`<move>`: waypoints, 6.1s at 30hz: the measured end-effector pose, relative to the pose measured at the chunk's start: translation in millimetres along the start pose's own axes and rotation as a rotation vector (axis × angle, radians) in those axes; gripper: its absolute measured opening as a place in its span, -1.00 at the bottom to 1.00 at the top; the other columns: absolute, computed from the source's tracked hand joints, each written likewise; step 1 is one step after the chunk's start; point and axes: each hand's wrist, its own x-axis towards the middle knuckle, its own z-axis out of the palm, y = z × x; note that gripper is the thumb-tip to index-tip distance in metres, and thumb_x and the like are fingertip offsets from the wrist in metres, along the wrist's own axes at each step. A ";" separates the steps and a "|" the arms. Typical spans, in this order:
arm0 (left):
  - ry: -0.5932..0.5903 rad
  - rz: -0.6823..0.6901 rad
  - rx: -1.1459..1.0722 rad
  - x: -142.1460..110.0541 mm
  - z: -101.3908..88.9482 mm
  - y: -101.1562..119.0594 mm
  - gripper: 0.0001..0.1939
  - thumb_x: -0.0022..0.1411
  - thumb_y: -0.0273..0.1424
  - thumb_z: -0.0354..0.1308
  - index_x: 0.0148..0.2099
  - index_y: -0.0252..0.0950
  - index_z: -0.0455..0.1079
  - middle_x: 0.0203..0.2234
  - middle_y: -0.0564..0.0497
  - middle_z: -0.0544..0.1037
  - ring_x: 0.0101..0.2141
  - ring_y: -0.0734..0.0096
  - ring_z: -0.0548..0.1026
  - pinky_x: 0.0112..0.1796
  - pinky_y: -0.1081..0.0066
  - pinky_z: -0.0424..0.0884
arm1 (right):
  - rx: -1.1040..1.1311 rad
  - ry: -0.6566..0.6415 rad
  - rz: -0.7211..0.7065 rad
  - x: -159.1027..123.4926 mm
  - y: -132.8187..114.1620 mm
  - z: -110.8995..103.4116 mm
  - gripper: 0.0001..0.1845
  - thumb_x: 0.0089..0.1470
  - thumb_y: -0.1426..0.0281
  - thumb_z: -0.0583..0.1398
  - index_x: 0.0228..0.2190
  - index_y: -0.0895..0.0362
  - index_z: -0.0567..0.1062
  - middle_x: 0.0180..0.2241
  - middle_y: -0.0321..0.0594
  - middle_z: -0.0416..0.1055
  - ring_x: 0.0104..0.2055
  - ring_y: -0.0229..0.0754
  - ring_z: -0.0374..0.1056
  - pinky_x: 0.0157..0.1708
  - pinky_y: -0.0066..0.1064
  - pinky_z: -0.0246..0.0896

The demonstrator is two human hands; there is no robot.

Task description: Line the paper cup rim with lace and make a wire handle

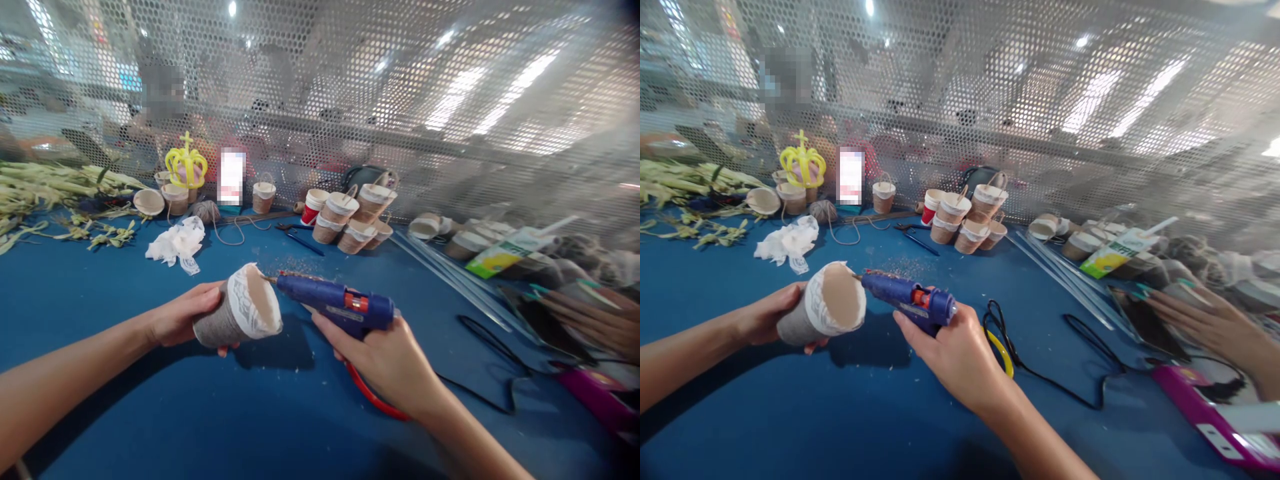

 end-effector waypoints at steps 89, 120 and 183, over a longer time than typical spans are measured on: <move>0.297 0.146 0.419 -3.8 -6.8 12.8 -0.36 -0.24 -0.03 0.26 -0.16 -0.35 0.34 -0.39 -0.04 0.44 -0.39 0.37 0.39 -0.40 0.48 0.32 | -0.200 -0.219 0.079 3.3 -1.7 -16.4 -0.65 -0.01 0.18 0.12 -0.59 0.18 0.48 -0.80 -0.35 0.27 -0.70 -0.34 0.22 -0.55 -0.50 0.22; 0.451 0.194 0.762 1.2 -0.9 14.1 -0.36 -0.21 -0.31 0.33 -0.06 -0.33 0.19 -0.24 -0.06 0.43 -0.25 0.25 0.40 -0.23 0.33 0.37 | -0.196 -0.012 0.144 -0.6 -5.8 -3.0 -0.74 -0.14 0.18 0.18 -0.66 0.08 0.35 -0.80 -0.33 0.30 -0.72 -0.24 0.29 -0.68 -0.46 0.27; 0.205 0.089 0.329 -4.5 6.3 13.1 -0.32 -0.20 -0.12 0.29 -0.06 -0.42 0.28 -0.35 -0.16 0.46 -0.48 0.42 0.39 -0.48 0.44 0.42 | 0.091 -0.243 0.006 5.9 9.0 -9.4 -0.67 0.04 0.19 0.09 -0.51 0.21 0.40 -0.81 -0.39 0.21 -0.75 -0.39 0.11 -0.71 -0.53 0.05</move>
